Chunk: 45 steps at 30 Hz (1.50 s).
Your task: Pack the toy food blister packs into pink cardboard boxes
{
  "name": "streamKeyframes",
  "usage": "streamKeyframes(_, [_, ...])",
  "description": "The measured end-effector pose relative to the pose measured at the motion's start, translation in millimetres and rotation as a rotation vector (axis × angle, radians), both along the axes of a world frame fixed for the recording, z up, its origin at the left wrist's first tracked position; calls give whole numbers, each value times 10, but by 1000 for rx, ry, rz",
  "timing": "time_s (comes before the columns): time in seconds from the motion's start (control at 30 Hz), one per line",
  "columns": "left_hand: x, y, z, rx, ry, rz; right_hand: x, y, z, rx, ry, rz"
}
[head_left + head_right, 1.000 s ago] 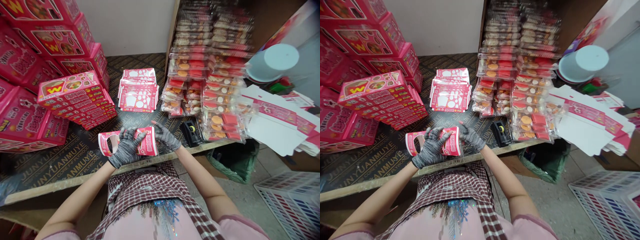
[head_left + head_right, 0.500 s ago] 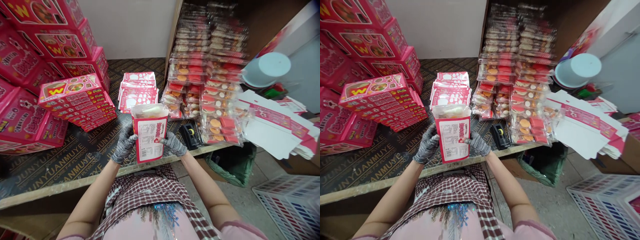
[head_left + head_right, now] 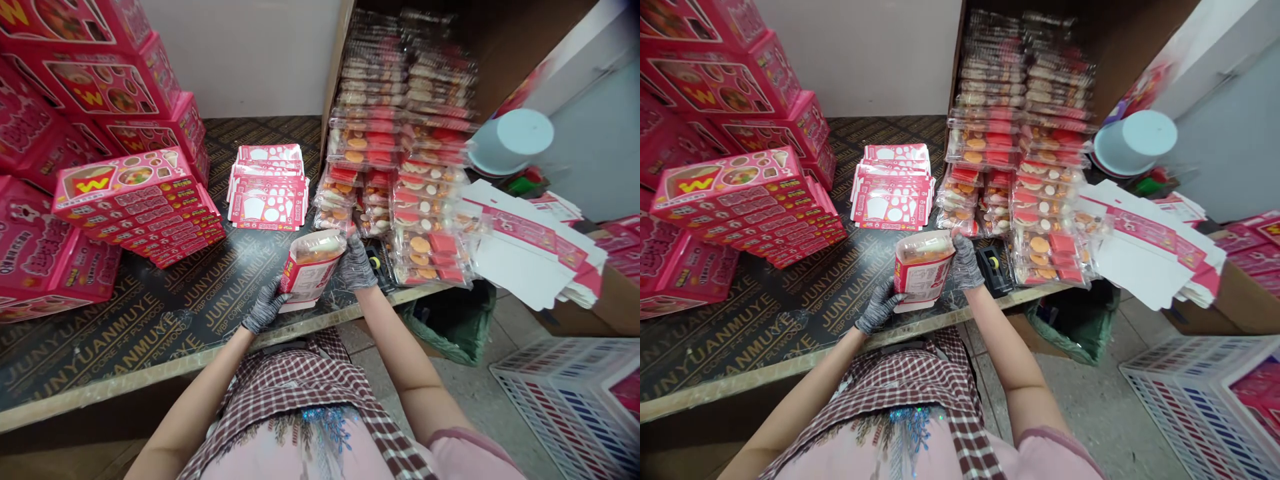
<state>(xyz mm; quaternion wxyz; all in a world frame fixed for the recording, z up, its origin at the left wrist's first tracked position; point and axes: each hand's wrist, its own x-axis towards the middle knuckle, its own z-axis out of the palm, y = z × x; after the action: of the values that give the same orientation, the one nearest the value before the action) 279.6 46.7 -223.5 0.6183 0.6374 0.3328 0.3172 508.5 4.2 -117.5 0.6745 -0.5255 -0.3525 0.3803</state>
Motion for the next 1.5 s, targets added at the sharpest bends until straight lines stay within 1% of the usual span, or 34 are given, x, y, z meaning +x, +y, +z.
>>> streamKeyframes(0.03, [-3,-2,-11,-3,-1,6,-11,43,8,15,26,-75])
streamKeyframes(0.07, [-6,-8,10,-22,-20,3,-29,72,9,17,37,-128])
streamKeyframes(0.13, [-3,-32,143,-87,-107,-6,-88,81,-1,-18,13,-136])
streamKeyframes(0.2, [24,-66,365,-189,-257,22,-172,41,-8,-57,-37,-96])
streamKeyframes(0.27, [78,-91,614,-303,-398,91,-262,-14,4,-62,-118,-90])
streamKeyframes(0.33, [137,-93,831,-392,-446,133,-337,-63,34,-47,-177,-97])
streamKeyframes(0.4, [178,-65,985,-410,-421,140,-378,-103,66,-16,-119,-64])
streamKeyframes(0.5, [194,12,1105,-347,-388,155,-372,-155,73,21,114,36])
streamKeyframes(0.53, [194,39,1126,-317,-379,162,-359,-168,62,26,159,59])
streamKeyframes(0.6, [198,80,1152,-258,-361,190,-342,-185,27,28,153,69])
streamKeyframes(0.7, [229,77,1167,-196,-353,286,-381,-190,-17,62,114,-5])
streamKeyframes(0.77, [259,30,1172,-157,-375,353,-451,-195,-23,119,152,-56])
streamKeyframes(0.8, [271,1,1176,-137,-398,364,-488,-200,-19,157,173,-75])
streamKeyframes(0.83, [279,-27,1182,-113,-419,361,-522,-206,-14,193,176,-93])
streamKeyframes(0.9, [276,-60,1203,-54,-426,332,-561,-218,-4,221,108,-135])
streamKeyframes(1.0, [229,-27,1238,37,-301,280,-544,-220,8,159,-106,-221])
streamKeyframes(1.07, [180,31,1244,93,-214,260,-501,-212,15,134,-211,-234])
streamKeyframes(1.13, [122,84,1229,175,-144,229,-448,-206,16,141,-282,-221])
streamKeyframes(1.23, [7,130,1172,374,-75,151,-357,-232,-29,134,-354,-186])
streamKeyframes(1.3, [-80,150,1130,571,-50,101,-294,-275,-95,145,-403,-146])
streamKeyframes(1.37, [-134,174,1110,784,-6,66,-250,-326,-169,202,-480,-91])
streamKeyframes(1.43, [-116,194,1123,974,76,31,-237,-373,-211,262,-574,-58])
streamKeyframes(1.5, [-16,197,1165,1109,188,-13,-245,-421,-197,276,-637,-47])
